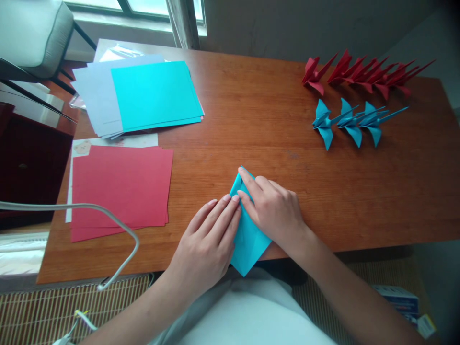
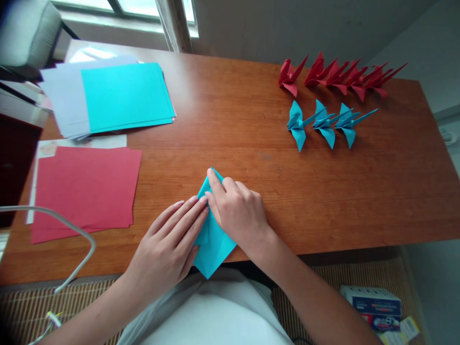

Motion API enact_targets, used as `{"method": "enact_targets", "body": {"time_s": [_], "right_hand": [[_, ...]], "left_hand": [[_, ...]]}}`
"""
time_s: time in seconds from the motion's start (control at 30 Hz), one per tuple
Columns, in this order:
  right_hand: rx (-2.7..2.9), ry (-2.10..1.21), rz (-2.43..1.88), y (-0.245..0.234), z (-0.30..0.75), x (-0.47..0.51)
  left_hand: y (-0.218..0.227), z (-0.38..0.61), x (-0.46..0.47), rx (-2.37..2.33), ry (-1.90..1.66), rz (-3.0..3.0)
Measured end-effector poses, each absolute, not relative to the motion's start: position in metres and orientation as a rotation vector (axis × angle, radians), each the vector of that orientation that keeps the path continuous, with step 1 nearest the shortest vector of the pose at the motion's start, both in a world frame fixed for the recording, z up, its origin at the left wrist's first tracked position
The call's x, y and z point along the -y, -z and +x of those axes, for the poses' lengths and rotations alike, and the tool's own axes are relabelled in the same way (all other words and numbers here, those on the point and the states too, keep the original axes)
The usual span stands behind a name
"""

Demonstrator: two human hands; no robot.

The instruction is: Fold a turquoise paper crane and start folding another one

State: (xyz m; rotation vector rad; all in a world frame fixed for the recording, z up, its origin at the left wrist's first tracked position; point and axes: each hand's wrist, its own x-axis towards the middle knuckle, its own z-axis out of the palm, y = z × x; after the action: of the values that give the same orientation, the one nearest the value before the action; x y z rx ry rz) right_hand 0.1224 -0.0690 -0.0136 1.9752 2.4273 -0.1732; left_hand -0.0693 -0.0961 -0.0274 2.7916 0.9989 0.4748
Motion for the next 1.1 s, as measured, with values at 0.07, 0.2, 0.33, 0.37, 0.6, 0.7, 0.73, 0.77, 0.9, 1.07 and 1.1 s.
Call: {"method": "enact_targets", "body": {"time_s": [0.07, 0.2, 0.33, 0.37, 0.6, 0.7, 0.73, 0.77, 0.9, 1.07, 1.1], "right_hand": [[-2.423, 0.174, 1.974, 0.014, 0.122, 0.069], [-2.424, 0.177, 1.979, 0.014, 0.122, 0.068], [-2.432, 0.178, 1.984, 0.012, 0.122, 0.067], [-2.43, 0.182, 1.983, 0.012, 0.122, 0.067], [-2.391, 0.224, 1.976, 0.009, 0.121, 0.066], [-2.402, 0.226, 1.986, 0.009, 0.121, 0.065], [-2.407, 0.232, 1.988, 0.01, 0.121, 0.065], [-2.414, 0.242, 1.99, 0.01, 0.122, 0.065], [-2.438, 0.32, 2.013, 0.009, 0.124, 0.065], [-2.48, 0.5, 2.029, 0.005, 0.133, 0.063], [-2.49, 0.549, 2.04, 0.005, 0.135, 0.063]], "left_hand": [[0.027, -0.069, 0.096, -0.996, -0.477, 2.789], [0.026, -0.069, 0.096, -0.998, -0.476, 2.79], [0.027, -0.069, 0.096, -0.998, -0.477, 2.795], [0.027, -0.069, 0.096, -0.998, -0.478, 2.797], [0.027, -0.069, 0.096, -0.996, -0.482, 2.788], [0.027, -0.069, 0.096, -0.996, -0.493, 2.788], [0.027, -0.069, 0.096, -0.998, -0.495, 2.789], [0.028, -0.069, 0.096, -1.0, -0.496, 2.789], [0.029, -0.069, 0.098, -1.018, -0.479, 2.788], [0.028, -0.069, 0.098, -1.037, -0.467, 2.801], [0.027, -0.069, 0.098, -1.037, -0.468, 2.802]]}}
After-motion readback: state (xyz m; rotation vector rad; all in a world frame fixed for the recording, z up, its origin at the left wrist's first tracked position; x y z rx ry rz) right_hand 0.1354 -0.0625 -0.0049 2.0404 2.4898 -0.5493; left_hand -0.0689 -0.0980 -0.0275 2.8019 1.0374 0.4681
